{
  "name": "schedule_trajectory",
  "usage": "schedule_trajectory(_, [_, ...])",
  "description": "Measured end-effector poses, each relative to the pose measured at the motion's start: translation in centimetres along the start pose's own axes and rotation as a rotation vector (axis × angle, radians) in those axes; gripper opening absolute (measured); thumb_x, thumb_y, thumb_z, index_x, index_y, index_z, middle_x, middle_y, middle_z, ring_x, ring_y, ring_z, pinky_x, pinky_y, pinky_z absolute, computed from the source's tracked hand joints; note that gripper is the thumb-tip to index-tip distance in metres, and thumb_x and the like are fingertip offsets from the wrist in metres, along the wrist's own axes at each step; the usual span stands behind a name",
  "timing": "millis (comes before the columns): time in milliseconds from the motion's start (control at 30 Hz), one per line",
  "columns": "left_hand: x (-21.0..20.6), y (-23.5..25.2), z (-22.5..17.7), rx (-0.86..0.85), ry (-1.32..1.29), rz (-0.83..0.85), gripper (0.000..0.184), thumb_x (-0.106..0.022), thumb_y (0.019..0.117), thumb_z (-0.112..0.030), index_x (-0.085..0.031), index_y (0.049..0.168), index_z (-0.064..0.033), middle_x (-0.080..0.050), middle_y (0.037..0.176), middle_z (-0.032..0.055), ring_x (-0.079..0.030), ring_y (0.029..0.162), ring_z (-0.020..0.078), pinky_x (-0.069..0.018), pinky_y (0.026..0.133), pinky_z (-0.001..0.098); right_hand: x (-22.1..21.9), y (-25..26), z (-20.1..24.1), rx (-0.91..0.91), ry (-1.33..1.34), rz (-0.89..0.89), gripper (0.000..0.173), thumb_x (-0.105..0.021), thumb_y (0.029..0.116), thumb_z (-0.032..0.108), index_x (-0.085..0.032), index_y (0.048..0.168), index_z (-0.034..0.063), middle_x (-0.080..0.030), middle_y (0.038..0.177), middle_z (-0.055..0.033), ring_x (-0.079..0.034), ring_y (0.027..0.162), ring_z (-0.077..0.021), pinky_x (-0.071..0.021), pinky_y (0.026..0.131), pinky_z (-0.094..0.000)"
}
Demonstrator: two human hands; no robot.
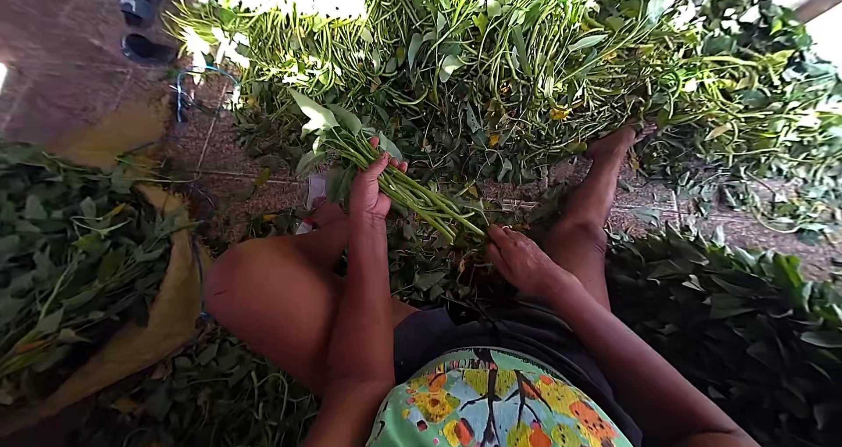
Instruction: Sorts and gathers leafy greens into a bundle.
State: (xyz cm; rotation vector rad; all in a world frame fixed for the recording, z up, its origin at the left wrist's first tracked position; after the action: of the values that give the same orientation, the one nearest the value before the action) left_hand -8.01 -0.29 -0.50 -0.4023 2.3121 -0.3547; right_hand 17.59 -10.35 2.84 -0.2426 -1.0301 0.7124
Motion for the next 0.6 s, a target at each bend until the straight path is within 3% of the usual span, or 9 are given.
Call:
schedule_trajectory(133, [-0.4,-0.1,0.3,0.01,0.016,-0.034,0.019,-0.047,0.1055,-0.003,-0.057,0.116,-0.0158,-0.066,0.087,-0.0015,-0.07,0.079,0.0135,-0.062,0.082,0.0355,-1.3,-0.1,-3.6,-0.165,0.082,0.058,0.043,-0.027,0.1122,0.022,-0.051,0.132,-0.0084,-0.059,0.126,-0.03,-0.059,0.122,-0.0426,-0.0418,0.107,-0.0558])
schedule_trajectory(200, [-1.4,-0.6,1.2,-0.009,0.015,-0.096,0.015,-0.047,0.1059,-0.003,-0.055,0.111,-0.015,-0.065,0.085,-0.0015,-0.069,0.077,0.013,-0.0619,0.08,0.0342,-2.5,1.1,-5.7,-0.221,0.479,-0.107,0.039,-0.027,0.1122,0.018,-0.056,0.12,-0.006,-0.06,0.099,-0.0212,-0.063,0.091,-0.03,-0.0521,0.086,-0.0441])
schedule_trajectory(267, [-2.4,-1.1,2.5,-0.052,0.005,-0.147,0.014,-0.049,0.1052,-0.002,-0.055,0.11,-0.0144,-0.066,0.086,-0.0014,-0.07,0.077,0.0134,-0.0625,0.08,0.0337,-3.9,3.4,-7.1,-0.305,1.201,-0.392,0.037,-0.023,0.1108,0.015,-0.052,0.092,0.0034,-0.047,0.066,-0.0003,-0.047,0.053,-0.0093,-0.0459,0.053,-0.0233])
schedule_trajectory(367, [-3.0,-1.7,3.5,-0.232,0.031,-0.113,0.014,-0.051,0.1044,-0.001,-0.054,0.112,-0.0126,-0.067,0.09,0.0012,-0.07,0.081,0.015,-0.0619,0.083,0.035,-3.5,7.1,-7.7,-0.55,1.924,-0.692,0.032,-0.026,0.1104,0.023,-0.043,0.086,0.0121,-0.044,0.057,0.0025,-0.042,0.042,-0.0078,-0.0396,0.04,-0.0222])
schedule_trajectory(433, [-3.5,-1.8,1.9,-0.466,0.138,-0.05,0.016,-0.051,0.1034,0.001,-0.055,0.115,-0.0101,-0.07,0.091,0.0016,-0.072,0.083,0.0161,-0.0625,0.084,0.0367,-4.6,8.3,-9.6,-0.654,1.66,-0.703,0.029,-0.029,0.111,0.021,-0.047,0.094,0.0051,-0.047,0.065,-0.0034,-0.047,0.048,-0.0123,-0.0453,0.045,-0.0264])
schedule_trajectory(467, [-3.7,-1.6,0.7,-0.587,0.202,-0.018,0.017,-0.052,0.1027,0.001,-0.055,0.116,-0.0089,-0.071,0.092,0.0015,-0.073,0.084,0.0165,-0.0628,0.084,0.0368,-5.6,8.4,-10.8,-0.65,1.351,-0.548,0.032,-0.029,0.1113,0.018,-0.052,0.103,-0.0027,-0.052,0.076,-0.0098,-0.054,0.06,-0.017,-0.0505,0.057,-0.03])
schedule_trajectory(500, [-3.8,-1.5,-0.4,-0.682,0.26,-0.002,0.018,-0.054,0.1022,0.002,-0.055,0.116,-0.0089,-0.072,0.093,0.0007,-0.073,0.085,0.0161,-0.0632,0.083,0.0363,-6.1,8.2,-12.1,-0.587,0.997,-0.281,0.037,-0.031,0.1115,0.016,-0.057,0.118,-0.0086,-0.061,0.098,-0.0189,-0.063,0.085,-0.0241,-0.0537,0.081,-0.0371])
schedule_trajectory(533, [-3.8,-1.4,-1.3,-0.729,0.294,0.005,0.019,-0.054,0.1016,0.002,-0.055,0.117,-0.0094,-0.072,0.093,0.0001,-0.074,0.085,0.0154,-0.0634,0.083,0.0354,-6.0,8.3,-13.1,-0.513,0.662,0.018,0.043,-0.036,0.112,0.021,-0.057,0.134,-0.0079,-0.062,0.128,-0.0261,-0.061,0.12,-0.0333,-0.0457,0.107,-0.0486])
schedule_trajectory(600, [-4.0,-1.5,-2.0,-0.653,0.311,-0.018,0.018,-0.054,0.1013,0.003,-0.054,0.115,-0.0094,-0.071,0.091,0.0001,-0.073,0.082,0.0138,-0.0631,0.08,0.0329,-4.0,9.5,-14.6,-0.437,0.296,0.248,0.053,-0.044,0.1095,0.039,-0.052,0.146,0.0015,-0.056,0.142,-0.0283,-0.052,0.134,-0.0447,-0.0374,0.111,-0.066])
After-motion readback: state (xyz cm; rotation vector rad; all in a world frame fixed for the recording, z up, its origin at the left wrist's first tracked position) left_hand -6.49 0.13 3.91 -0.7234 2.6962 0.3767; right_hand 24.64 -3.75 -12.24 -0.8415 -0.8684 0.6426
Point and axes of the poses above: each hand's wrist, its own y-axis towards the middle knuckle, its own x-axis out of the back of the hand, z = x × y, the point moved 1 cm from there along y, towards the middle knuckle
